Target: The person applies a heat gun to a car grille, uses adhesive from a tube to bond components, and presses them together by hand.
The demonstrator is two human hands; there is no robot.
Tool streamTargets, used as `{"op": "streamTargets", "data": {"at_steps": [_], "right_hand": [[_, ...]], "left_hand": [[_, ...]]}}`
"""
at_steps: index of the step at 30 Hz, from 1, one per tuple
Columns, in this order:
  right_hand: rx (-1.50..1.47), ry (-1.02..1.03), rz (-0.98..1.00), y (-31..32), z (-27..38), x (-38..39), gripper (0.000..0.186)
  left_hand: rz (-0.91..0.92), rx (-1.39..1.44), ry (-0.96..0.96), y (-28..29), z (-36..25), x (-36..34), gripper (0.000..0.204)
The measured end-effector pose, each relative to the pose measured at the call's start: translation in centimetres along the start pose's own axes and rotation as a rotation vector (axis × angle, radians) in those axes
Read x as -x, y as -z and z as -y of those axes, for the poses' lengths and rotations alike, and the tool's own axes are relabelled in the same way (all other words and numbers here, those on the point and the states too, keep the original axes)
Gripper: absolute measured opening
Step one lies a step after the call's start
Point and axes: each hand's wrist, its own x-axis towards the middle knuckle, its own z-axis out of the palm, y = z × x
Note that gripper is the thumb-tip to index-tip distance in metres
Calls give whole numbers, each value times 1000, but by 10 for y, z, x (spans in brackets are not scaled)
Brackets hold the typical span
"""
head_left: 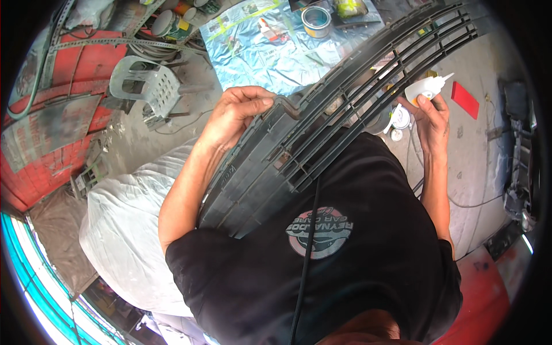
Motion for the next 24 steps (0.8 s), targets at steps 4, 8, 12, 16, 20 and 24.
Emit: {"op": "streamTargets", "data": {"at_steps": [4,8,12,16,20,24], "right_hand": [[16,5,0,-2,1,-1,39],[-2,7,11,-1,1,-3,35],[4,9,4,-1,3,-4,36],[11,9,21,0,3,-7,38],[35,18,11,1,5,-8,43],[67,12,16,-1,9,-9,49]], "left_hand": [[-9,14,-25,-7,-3,0,15],[-7,9,-45,-2,2,-1,15],[13,50,-21,0,3,-2,14],[69,57,-29,8,8,-4,15],[83,70,-35,6,9,-7,14],[56,84,-46,3,13,-9,13]]}}
